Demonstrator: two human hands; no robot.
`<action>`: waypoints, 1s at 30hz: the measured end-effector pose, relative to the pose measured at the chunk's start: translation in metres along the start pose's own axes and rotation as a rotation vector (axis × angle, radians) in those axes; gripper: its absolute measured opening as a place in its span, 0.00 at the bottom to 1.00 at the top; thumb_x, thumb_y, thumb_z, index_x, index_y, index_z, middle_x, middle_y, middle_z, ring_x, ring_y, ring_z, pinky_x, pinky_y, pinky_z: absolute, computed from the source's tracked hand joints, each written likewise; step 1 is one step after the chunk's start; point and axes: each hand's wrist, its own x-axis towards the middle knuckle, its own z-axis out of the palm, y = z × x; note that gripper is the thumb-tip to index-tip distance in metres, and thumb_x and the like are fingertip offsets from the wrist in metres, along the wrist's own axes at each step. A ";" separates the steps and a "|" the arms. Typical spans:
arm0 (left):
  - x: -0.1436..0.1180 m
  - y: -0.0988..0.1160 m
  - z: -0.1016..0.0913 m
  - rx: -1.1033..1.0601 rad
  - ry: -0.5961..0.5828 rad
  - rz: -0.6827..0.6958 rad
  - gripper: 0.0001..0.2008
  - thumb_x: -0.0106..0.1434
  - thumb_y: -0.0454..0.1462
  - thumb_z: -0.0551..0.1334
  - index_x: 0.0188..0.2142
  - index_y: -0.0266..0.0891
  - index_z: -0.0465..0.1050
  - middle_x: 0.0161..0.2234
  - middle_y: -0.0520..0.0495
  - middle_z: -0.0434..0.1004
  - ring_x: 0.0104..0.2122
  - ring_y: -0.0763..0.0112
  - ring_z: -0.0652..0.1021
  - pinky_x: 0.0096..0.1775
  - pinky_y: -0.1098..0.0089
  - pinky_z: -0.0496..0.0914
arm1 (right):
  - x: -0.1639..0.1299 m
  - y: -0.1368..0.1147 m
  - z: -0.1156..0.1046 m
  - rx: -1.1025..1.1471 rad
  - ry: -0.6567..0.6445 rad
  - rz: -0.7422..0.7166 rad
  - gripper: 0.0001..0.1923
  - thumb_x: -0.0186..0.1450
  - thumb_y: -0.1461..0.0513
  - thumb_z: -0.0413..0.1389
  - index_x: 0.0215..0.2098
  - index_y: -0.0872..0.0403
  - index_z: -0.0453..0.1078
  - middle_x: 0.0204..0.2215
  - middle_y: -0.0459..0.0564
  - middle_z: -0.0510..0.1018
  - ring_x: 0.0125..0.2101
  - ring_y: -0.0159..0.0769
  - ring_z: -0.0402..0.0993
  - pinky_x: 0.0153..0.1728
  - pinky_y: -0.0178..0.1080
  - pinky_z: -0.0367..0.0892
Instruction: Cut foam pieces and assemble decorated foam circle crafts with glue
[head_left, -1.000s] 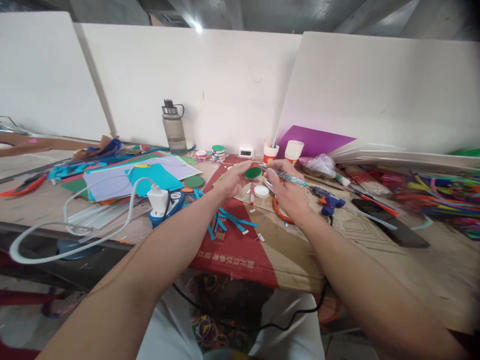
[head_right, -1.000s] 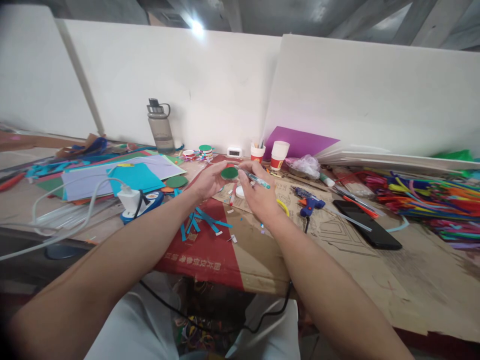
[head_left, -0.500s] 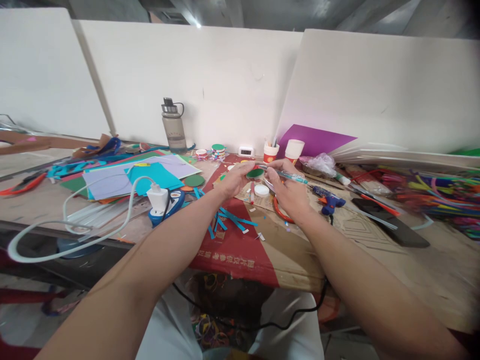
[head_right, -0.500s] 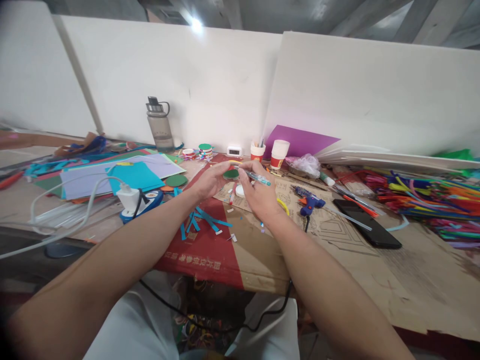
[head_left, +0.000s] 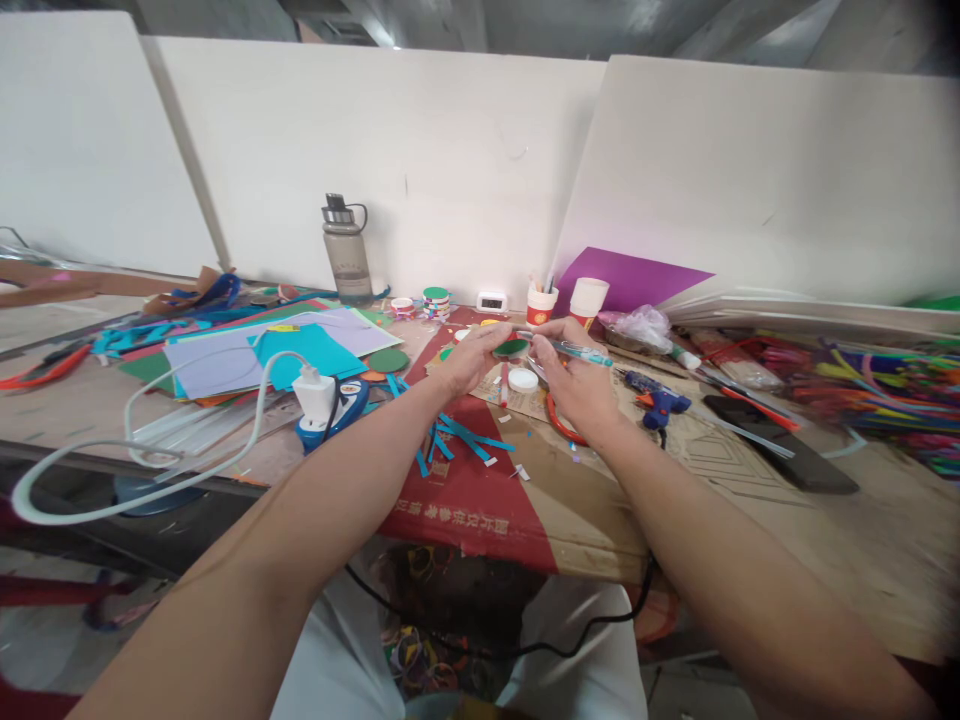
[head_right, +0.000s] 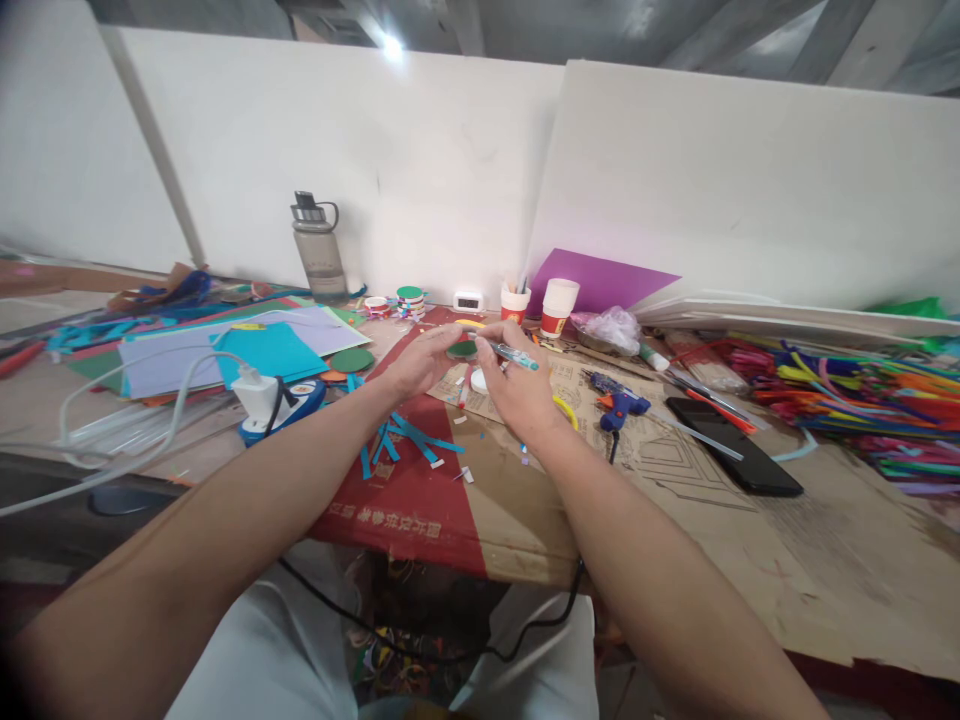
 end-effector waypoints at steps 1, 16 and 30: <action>0.000 0.000 0.000 0.005 -0.001 0.003 0.11 0.57 0.42 0.69 0.34 0.34 0.80 0.33 0.44 0.80 0.33 0.69 0.77 0.39 0.68 0.69 | 0.000 -0.001 0.000 -0.002 0.000 0.000 0.03 0.67 0.60 0.52 0.36 0.50 0.67 0.32 0.46 0.78 0.33 0.35 0.74 0.38 0.41 0.67; -0.002 0.003 -0.001 0.022 -0.031 0.002 0.14 0.58 0.44 0.68 0.38 0.35 0.81 0.36 0.42 0.80 0.35 0.67 0.78 0.40 0.67 0.71 | 0.000 -0.001 -0.002 0.031 0.040 0.021 0.05 0.68 0.60 0.51 0.33 0.50 0.65 0.28 0.44 0.74 0.30 0.34 0.71 0.35 0.40 0.66; -0.003 0.004 0.001 0.000 -0.032 -0.003 0.14 0.58 0.43 0.68 0.38 0.34 0.80 0.39 0.40 0.82 0.40 0.62 0.79 0.41 0.65 0.72 | 0.003 -0.002 -0.005 -0.012 0.091 0.004 0.07 0.68 0.60 0.51 0.31 0.50 0.65 0.27 0.44 0.73 0.31 0.34 0.71 0.36 0.41 0.66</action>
